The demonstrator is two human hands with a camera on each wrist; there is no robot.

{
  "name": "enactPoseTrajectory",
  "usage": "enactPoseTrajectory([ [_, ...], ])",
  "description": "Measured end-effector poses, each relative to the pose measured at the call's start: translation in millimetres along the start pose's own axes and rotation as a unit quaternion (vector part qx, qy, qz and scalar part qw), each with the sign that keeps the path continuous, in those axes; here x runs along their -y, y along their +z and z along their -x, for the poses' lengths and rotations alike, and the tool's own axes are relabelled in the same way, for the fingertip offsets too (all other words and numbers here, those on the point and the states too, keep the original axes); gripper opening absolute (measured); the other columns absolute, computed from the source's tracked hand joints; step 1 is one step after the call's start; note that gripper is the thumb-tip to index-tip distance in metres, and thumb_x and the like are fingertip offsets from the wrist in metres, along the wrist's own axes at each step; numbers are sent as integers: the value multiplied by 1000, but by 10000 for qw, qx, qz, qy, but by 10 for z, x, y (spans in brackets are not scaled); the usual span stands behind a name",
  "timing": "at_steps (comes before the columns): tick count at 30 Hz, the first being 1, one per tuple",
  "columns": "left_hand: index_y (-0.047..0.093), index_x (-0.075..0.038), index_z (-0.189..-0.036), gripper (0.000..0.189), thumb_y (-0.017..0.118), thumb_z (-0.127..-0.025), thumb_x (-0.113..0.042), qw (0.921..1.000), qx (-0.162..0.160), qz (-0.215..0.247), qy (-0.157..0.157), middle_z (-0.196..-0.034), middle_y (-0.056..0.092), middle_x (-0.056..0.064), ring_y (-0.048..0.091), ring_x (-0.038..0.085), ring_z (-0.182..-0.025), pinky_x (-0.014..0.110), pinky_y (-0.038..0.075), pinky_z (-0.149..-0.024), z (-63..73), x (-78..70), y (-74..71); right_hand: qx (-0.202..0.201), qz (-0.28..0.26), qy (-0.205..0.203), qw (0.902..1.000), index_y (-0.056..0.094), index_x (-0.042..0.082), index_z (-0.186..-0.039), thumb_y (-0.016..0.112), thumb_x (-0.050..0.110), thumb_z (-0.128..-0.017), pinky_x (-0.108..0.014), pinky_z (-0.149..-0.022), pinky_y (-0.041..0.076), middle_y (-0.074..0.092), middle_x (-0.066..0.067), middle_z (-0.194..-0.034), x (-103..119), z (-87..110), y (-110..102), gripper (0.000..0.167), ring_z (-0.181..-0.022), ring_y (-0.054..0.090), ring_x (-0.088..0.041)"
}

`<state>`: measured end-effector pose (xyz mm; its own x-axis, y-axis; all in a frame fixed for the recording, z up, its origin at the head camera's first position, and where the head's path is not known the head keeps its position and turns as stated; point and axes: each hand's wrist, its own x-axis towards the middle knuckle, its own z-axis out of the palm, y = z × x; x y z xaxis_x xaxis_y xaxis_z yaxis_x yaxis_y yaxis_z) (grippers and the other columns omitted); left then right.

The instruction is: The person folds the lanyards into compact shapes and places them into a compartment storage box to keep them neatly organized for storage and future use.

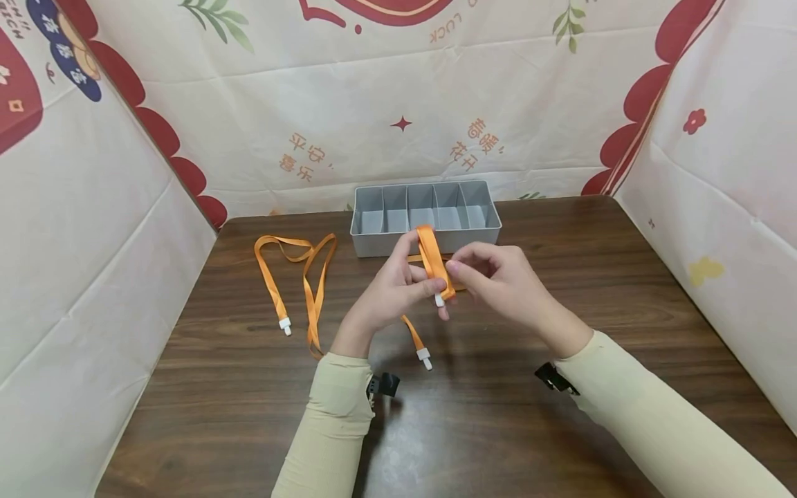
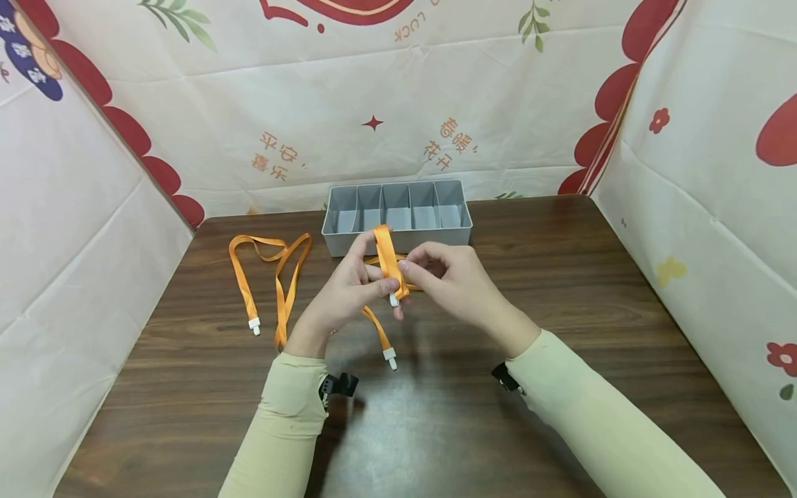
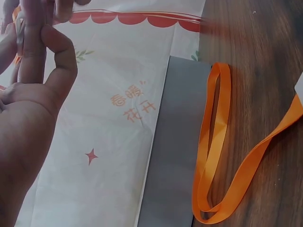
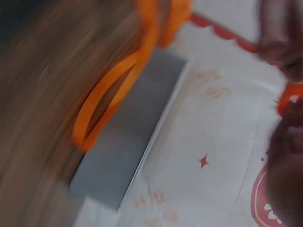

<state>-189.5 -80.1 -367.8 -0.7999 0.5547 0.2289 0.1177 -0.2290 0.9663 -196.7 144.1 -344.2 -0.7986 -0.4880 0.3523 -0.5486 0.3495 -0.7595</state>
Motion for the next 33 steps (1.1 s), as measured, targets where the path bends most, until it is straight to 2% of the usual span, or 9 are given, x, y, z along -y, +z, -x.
enactPoseTrajectory([
  [2, 23, -28, -157, 71, 62, -105, 1, 9999, 22, -122, -7, -91, 77, 24, 78, 27, -69, 36, 59, -100, -1, -6, 11, 231, -524, 1006, 9933, 77, 11, -103, 73, 24, -102, -29, -49, 45, 61, -6, -67, 61, 9, -13, 13, -54, 51, -15],
  [3, 22, -29, -157, 72, 63, -105, 0, 9998, 48, -167, -16, -93, 76, 28, 78, 29, -70, 35, 59, -99, -2, -9, 18, 366, -678, 1317, 9883, 77, 12, -102, 73, 26, -102, -29, -49, 44, 59, -6, -67, 82, 11, -22, 14, -54, 49, -15],
  [8, 20, -30, -158, 76, 64, -104, 0, 9991, 135, -410, -32, -95, 73, 38, 75, 50, -75, 36, 61, -93, -5, -43, 48, 457, -1220, 1864, 9738, 77, 6, -105, 75, 23, -101, -29, -47, 40, 57, -2, -65, 146, 16, -45, 18, -54, 47, -14],
  [12, 18, -30, -160, 79, 65, -103, -1, 9976, 162, -658, -170, -91, 76, 30, 73, 58, -80, 35, 61, -94, -11, -73, 63, 246, -1421, 1939, 9704, 77, 6, -107, 78, 24, -99, -29, -47, 40, 57, 0, -64, 163, 37, -17, 20, -54, 48, -13],
  [15, 14, -30, -163, 84, 65, -103, 0, 9962, 203, -807, -268, -96, 76, 32, 72, 60, -82, 36, 62, -95, -9, -98, 70, 246, -1634, 1908, 9676, 75, 5, -109, 76, 22, -100, -27, -47, 40, 59, 1, -64, 150, 41, 21, 19, -53, 48, -12],
  [20, 14, -28, -164, 85, 65, -103, 0, 9951, 229, -906, -327, -102, 76, 33, 75, 55, -80, 38, 63, -95, 0, -114, 71, 336, -1816, 1877, 9647, 72, 4, -111, 74, 19, -101, -26, -51, 45, 63, 1, -70, 99, 37, 75, 18, -58, 51, -12],
  [25, 18, -27, -161, 80, 68, -103, -4, 9944, 228, -1000, -249, -94, 77, 28, 78, 46, -79, 35, 60, -98, -9, -113, 68, -142, -1927, 1867, 9632, 74, 0, -110, 77, 17, -99, -25, -59, 56, 70, 2, -75, 65, 32, 130, 21, -62, 59, -10],
  [29, 17, -27, -161, 82, 68, -102, -5, 9940, 256, -1023, -278, -96, 78, 27, 78, 48, -82, 36, 61, -98, -16, -118, 60, -524, -1975, 1841, 9614, 73, -2, -110, 78, 16, -98, -27, -69, 64, 76, 5, -82, 57, 47, 194, 23, -69, 68, -8],
  [33, 16, -26, -162, 82, 68, -103, -5, 9943, 269, -987, -308, -99, 79, 24, 77, 51, -83, 39, 62, -97, -17, -116, 47, -755, -1652, 1607, 9701, 73, -1, -109, 79, 15, -97, -26, -69, 64, 75, 6, -85, 43, 59, 246, 20, -69, 68, -7],
])
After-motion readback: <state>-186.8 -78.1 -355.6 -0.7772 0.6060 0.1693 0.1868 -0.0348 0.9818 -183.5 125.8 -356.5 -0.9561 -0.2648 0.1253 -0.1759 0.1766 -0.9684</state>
